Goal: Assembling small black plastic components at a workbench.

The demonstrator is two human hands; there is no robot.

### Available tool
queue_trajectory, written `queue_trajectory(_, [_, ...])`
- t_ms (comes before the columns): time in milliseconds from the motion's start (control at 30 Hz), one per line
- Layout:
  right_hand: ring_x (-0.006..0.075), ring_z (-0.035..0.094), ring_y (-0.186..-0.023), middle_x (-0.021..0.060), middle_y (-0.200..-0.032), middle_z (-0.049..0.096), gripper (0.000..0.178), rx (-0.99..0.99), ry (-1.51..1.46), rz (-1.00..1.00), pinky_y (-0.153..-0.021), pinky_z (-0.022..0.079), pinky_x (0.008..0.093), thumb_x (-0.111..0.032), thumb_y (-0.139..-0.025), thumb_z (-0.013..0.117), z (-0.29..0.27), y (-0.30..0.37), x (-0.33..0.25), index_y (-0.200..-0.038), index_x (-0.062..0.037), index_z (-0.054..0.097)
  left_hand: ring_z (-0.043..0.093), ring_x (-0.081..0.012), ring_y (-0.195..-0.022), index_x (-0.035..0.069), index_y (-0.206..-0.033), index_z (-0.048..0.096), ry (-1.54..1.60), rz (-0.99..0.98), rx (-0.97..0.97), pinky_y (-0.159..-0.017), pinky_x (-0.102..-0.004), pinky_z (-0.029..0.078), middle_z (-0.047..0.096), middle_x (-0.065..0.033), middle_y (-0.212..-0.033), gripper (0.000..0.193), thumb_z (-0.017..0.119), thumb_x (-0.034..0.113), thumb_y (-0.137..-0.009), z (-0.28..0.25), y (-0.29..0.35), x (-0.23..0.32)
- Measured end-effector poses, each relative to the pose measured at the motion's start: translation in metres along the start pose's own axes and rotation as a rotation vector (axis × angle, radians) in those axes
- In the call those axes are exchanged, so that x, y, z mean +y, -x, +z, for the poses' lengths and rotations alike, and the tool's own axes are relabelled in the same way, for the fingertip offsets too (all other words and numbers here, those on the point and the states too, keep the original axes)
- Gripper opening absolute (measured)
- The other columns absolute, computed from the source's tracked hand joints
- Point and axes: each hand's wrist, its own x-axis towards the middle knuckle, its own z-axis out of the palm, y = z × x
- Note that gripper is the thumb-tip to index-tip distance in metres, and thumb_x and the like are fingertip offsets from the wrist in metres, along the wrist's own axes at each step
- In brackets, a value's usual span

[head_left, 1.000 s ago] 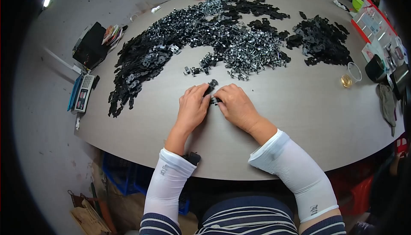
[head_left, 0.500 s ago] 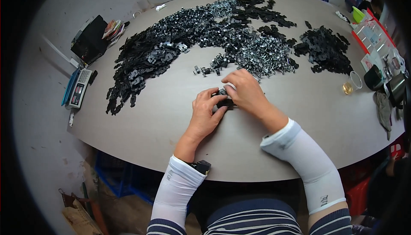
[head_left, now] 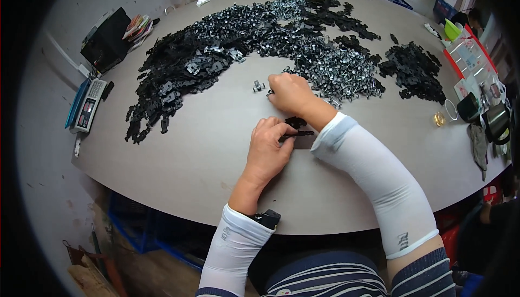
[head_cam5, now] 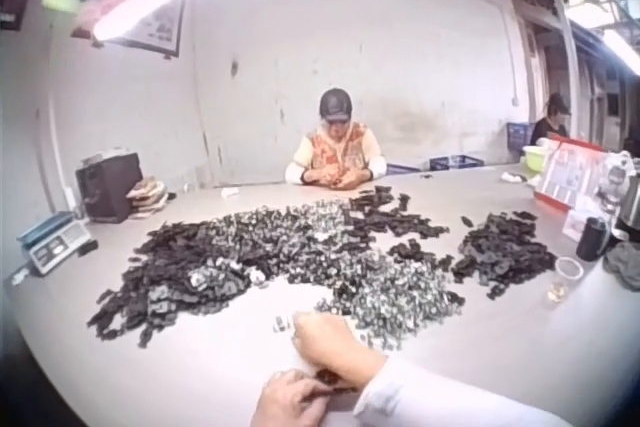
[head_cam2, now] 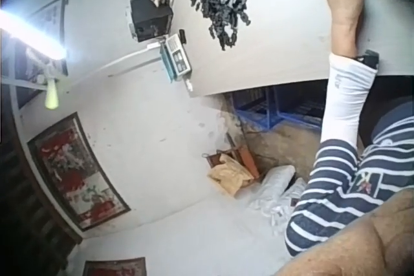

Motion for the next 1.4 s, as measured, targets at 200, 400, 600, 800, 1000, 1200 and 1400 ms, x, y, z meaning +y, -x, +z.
queue_trajectory(200, [0.0342,0.066,-0.083,0.0134,-0.087,0.068,0.009,0.001,-0.150,-0.031,-0.073,0.053,0.0427,-0.009,-0.078,0.062,-0.034,0.038,0.022,-0.081,-0.0022,0.067,0.058,-0.0275,-0.089,0.003,-0.085,0.070,0.045,0.011,-0.142,-0.079,-0.0360,0.047,0.062,-0.0088,-0.083,0.011,0.072,0.005,-0.075,-0.001,0.002,0.001])
queue_trajectory(400, [0.0316,0.065,-0.090,0.0128,-0.093,0.066,0.017,0.054,-0.212,-0.040,-0.078,0.052,0.0411,-0.009,-0.082,0.062,-0.027,0.053,0.044,-0.097,-0.0042,0.069,0.057,-0.0289,-0.089,0.005,-0.090,0.071,0.082,0.084,-0.215,-0.082,-0.0391,0.045,0.061,-0.0083,-0.084,0.017,0.075,0.016,-0.077,0.003,-0.004,0.007])
queue_trajectory(600, [0.0316,0.065,-0.092,0.0112,-0.097,0.064,0.019,0.067,-0.098,-0.080,-0.079,0.053,0.0422,-0.014,-0.084,0.064,-0.009,0.030,0.027,-0.102,-0.0097,0.068,0.055,-0.0277,-0.091,0.006,-0.098,0.070,-0.029,0.125,-0.183,-0.083,-0.0367,0.045,0.061,-0.0087,-0.092,0.024,0.076,0.017,-0.077,0.009,0.002,0.008])
queue_trajectory(800, [0.0317,0.064,-0.093,0.0114,-0.096,0.062,0.013,0.036,0.007,-0.101,-0.079,0.053,0.0431,-0.012,-0.082,0.066,0.004,0.015,0.025,-0.093,-0.0073,0.065,0.054,-0.0277,-0.096,0.007,-0.096,0.067,-0.023,0.105,-0.198,-0.087,-0.0391,0.042,0.059,-0.0077,-0.095,0.024,0.077,0.014,-0.076,0.010,0.003,0.011])
queue_trajectory(1000, [0.0340,0.063,-0.086,0.0145,-0.090,0.061,0.013,0.073,-0.202,-0.071,-0.074,0.051,0.0419,-0.005,-0.075,0.065,-0.023,0.032,0.026,-0.086,-0.0018,0.058,0.060,-0.0226,-0.086,0.001,-0.096,0.060,0.130,0.032,-0.217,-0.081,-0.0344,0.048,0.063,-0.0079,-0.090,0.021,0.073,0.004,-0.079,0.009,0.002,0.012])
queue_trajectory(1200, [0.0361,0.061,-0.075,0.0162,-0.078,0.058,0.013,0.151,-0.237,-0.093,-0.066,0.048,0.0424,-0.002,-0.076,0.063,-0.045,0.077,0.050,-0.084,0.0004,0.053,0.066,-0.0144,-0.077,0.000,-0.106,0.059,0.659,-0.422,-0.132,-0.066,-0.0265,0.054,0.065,-0.0067,-0.093,0.018,0.062,0.001,-0.089,0.004,0.000,0.002])
queue_trajectory(1400, [0.0341,0.060,-0.079,0.0141,-0.083,0.055,0.016,0.091,-0.011,-0.249,-0.067,0.050,0.0428,0.004,-0.077,0.060,-0.058,0.118,0.054,-0.087,-0.0018,0.050,0.067,-0.0145,-0.077,0.000,-0.116,0.056,0.967,-0.709,-0.102,-0.061,-0.0249,0.057,0.064,-0.0074,-0.098,0.024,0.060,0.005,-0.093,-0.008,-0.006,0.006])
